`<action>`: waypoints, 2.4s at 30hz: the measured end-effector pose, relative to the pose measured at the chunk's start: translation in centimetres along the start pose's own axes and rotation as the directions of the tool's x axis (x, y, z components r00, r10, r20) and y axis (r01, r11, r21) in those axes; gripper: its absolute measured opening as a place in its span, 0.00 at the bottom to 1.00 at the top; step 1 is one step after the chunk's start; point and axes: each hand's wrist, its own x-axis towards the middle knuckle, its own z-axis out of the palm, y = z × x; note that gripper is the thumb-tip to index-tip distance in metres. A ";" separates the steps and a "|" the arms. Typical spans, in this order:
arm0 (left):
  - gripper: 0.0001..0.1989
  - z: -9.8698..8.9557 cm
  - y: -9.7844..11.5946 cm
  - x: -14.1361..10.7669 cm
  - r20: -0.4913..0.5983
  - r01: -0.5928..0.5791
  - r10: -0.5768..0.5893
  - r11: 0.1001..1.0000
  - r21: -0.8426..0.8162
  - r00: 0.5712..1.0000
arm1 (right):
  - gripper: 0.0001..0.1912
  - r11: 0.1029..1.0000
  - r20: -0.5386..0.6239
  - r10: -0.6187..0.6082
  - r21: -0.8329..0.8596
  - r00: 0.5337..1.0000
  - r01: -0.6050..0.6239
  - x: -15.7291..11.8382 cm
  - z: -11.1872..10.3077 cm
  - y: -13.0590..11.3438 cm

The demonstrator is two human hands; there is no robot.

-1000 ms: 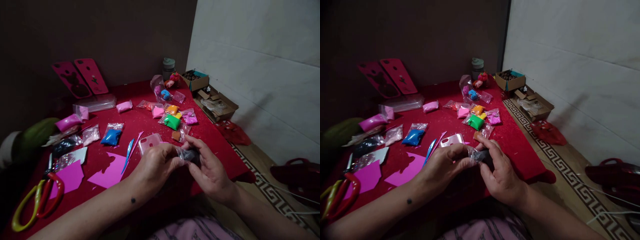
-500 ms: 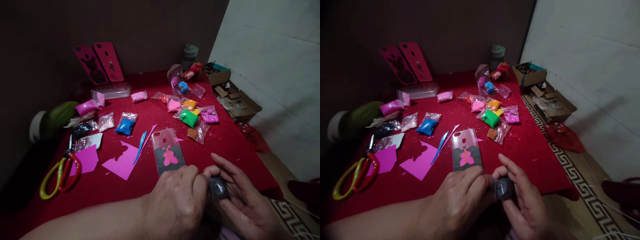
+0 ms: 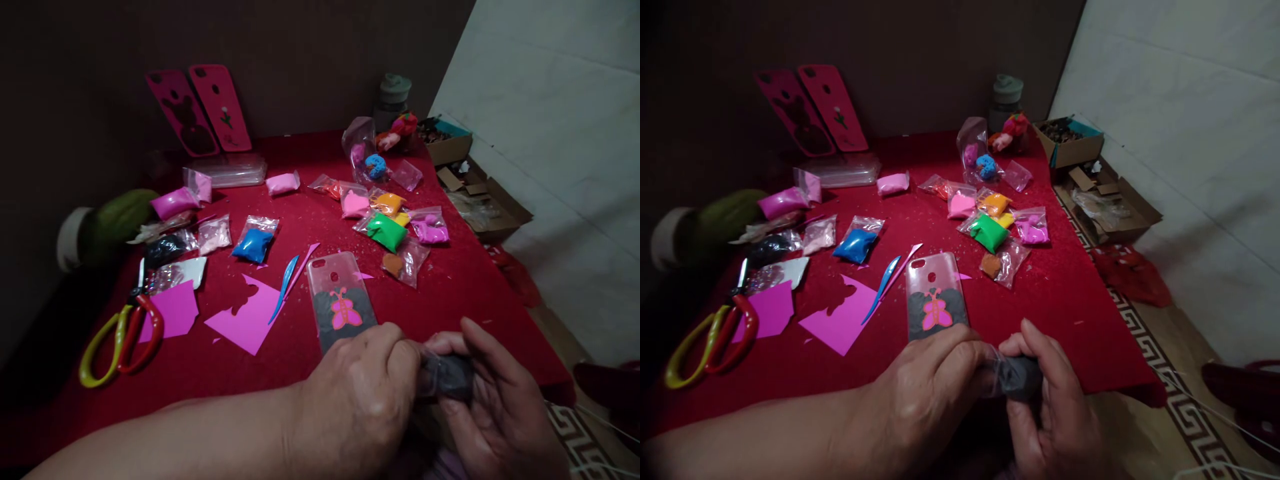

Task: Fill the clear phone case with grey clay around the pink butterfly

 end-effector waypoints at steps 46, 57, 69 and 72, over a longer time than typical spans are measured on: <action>0.05 -2.5 -1.1 1.0 0.100 0.211 -0.197 0.966 -0.148 0.975 | 0.31 0.968 0.006 0.165 0.190 0.986 -0.164 0.7 1.1 -0.7; 0.08 -2.6 -0.3 1.0 0.283 0.346 -0.252 0.866 -0.362 0.925 | 0.33 0.966 0.064 0.150 0.201 0.987 -0.160 1.0 0.9 -1.0; 0.04 -5.3 -2.2 1.1 0.472 0.519 -0.299 0.103 -0.848 0.830 | 0.27 0.906 0.137 0.252 0.314 0.958 -0.283 3.1 -0.2 -0.3; 0.04 -4.9 -2.6 1.2 0.413 0.513 -0.365 0.239 -0.824 0.834 | 0.27 0.899 0.122 0.253 0.337 0.960 -0.279 3.1 -0.2 -0.2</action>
